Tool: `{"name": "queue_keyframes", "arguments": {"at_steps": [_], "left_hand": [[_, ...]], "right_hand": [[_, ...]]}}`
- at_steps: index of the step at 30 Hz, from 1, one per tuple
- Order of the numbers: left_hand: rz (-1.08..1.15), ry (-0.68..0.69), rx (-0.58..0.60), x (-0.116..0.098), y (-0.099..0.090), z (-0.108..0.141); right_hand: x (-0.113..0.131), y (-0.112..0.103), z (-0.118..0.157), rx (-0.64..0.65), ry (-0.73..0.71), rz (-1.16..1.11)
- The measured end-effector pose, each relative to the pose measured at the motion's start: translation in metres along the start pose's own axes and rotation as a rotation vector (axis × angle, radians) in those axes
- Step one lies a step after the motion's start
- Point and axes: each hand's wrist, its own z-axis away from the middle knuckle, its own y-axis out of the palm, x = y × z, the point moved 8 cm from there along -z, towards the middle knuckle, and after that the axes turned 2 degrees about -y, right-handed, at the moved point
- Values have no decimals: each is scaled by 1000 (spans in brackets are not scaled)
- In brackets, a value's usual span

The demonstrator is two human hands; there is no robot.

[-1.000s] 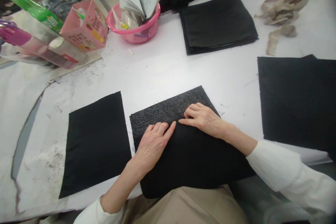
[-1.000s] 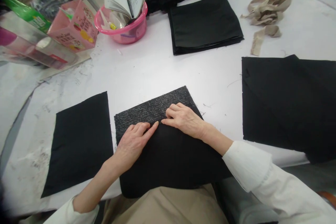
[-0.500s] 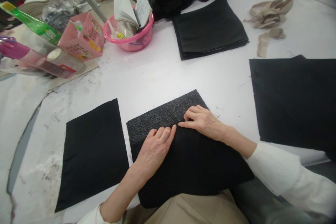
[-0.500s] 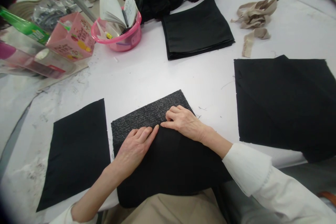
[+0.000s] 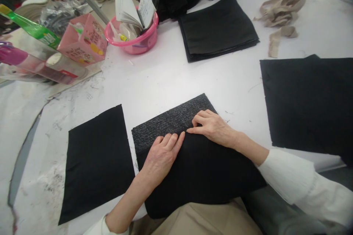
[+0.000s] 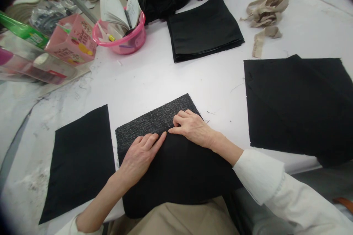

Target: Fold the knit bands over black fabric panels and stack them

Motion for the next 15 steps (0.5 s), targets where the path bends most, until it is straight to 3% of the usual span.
{"name": "queue_keyframes", "arguments": {"at_steps": [15], "left_hand": [[23,51,16,-8,-6,-19]], "right_hand": [[-17,-8,12,42,16,16]]}}
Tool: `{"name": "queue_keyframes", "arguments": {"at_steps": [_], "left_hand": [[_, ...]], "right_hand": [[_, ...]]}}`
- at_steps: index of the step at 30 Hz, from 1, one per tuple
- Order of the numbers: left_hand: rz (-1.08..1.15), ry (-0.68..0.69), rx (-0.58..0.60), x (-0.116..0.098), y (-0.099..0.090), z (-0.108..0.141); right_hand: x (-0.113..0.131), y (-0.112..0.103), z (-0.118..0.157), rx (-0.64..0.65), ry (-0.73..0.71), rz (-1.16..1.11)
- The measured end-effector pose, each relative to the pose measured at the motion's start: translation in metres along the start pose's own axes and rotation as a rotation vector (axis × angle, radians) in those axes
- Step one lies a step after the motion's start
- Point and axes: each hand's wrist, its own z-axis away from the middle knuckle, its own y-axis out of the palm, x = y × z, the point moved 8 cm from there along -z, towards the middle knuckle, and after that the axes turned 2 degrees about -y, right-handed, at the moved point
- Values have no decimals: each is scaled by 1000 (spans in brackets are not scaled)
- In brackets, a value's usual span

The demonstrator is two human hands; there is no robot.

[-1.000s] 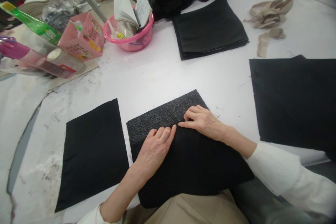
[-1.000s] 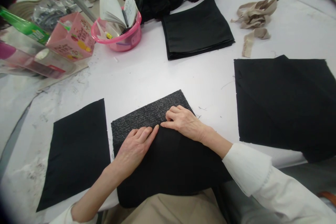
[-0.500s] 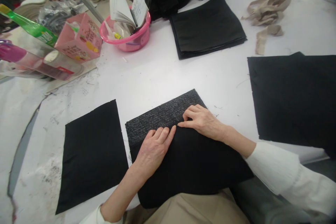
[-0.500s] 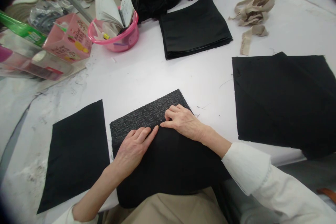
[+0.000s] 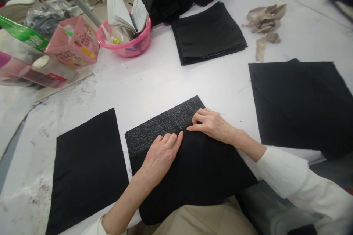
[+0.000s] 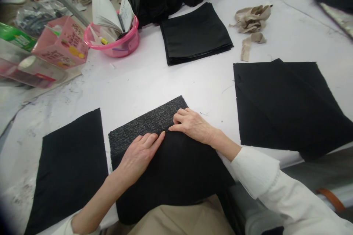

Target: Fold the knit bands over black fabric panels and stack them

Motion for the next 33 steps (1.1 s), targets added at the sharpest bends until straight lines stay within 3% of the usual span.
{"name": "queue_keyframes", "arguments": {"at_steps": [9,22,33], "left_hand": [[156,-14,13,4,-3,-7],[113,-9,-4,-8,-8,-23],[33,11,-40,-23,-13,-43]], "right_hand": [[-10,-6,7,9,-9,9],[-11,-13,13,27,-56,78],[-24,-25,25,9,6,108]]}}
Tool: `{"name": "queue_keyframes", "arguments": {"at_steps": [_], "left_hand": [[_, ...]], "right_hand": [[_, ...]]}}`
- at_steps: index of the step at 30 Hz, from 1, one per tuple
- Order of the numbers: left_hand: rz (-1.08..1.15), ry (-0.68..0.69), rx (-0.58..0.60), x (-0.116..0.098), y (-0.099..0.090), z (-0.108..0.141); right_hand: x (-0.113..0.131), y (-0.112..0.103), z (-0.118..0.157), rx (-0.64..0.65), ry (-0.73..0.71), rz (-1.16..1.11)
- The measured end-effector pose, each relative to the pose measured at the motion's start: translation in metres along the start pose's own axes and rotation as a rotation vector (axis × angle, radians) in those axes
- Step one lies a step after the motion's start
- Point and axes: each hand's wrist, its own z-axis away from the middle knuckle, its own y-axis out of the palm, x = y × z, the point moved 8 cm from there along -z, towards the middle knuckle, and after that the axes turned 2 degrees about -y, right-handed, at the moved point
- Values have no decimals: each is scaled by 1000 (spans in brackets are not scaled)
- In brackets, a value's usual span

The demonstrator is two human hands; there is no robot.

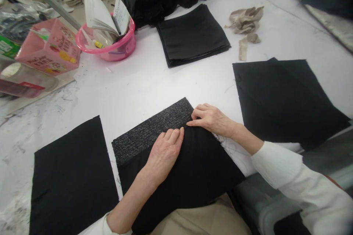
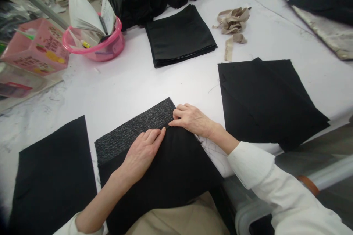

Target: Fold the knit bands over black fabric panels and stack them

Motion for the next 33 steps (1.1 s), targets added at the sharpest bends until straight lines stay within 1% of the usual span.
{"name": "queue_keyframes", "arguments": {"at_steps": [9,16,21,28,33], "left_hand": [[37,12,16,-2,-4,-12],[77,12,-36,-6,-5,-18],[40,19,-27,-10,-3,-24],[96,0,-57,-14,-8,-33],[100,6,-43,-15,-7,-37]], "right_hand": [[-7,-2,9,-27,16,-13],[-10,-7,15,-65,57,-38],[-11,-9,17,-75,67,-31],[-14,-10,20,-102,73,-59],[-15,-12,23,-100,89,-98]]}}
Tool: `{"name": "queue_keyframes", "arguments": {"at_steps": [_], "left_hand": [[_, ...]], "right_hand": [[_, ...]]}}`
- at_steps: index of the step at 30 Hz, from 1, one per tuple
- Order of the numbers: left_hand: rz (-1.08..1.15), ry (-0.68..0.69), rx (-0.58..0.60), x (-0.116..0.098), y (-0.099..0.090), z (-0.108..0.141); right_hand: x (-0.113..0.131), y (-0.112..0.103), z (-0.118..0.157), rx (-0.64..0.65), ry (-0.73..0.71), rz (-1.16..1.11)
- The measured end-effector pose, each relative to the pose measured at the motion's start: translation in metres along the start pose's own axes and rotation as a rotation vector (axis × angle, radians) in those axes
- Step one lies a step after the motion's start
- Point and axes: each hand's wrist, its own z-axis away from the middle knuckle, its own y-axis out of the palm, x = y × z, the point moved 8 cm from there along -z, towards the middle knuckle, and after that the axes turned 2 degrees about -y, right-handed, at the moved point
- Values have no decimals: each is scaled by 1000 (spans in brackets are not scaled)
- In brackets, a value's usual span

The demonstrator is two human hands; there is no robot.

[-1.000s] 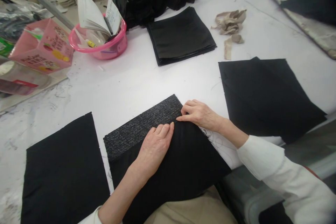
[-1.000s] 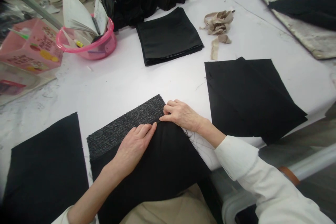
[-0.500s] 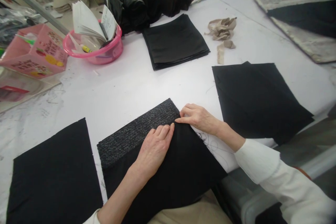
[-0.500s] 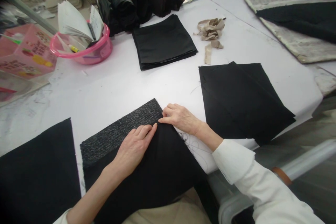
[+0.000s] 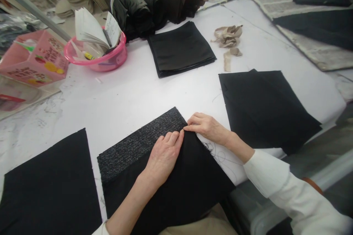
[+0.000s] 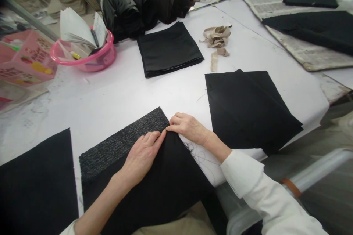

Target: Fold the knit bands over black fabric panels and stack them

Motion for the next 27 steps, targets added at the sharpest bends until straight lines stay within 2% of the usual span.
{"name": "queue_keyframes", "arguments": {"at_steps": [3,9,17,27], "left_hand": [[0,-7,-11,1,1,-2],[-15,-12,-27,0,1,-2],[25,-15,-19,1,-2,-3],[-44,-21,-37,-1,-3,-7]], "right_hand": [[-5,-3,4,-12,52,-42],[-15,-13,11,-150,212,-213],[-1,0,6,-43,98,87],[5,0,8,3,58,192]]}}
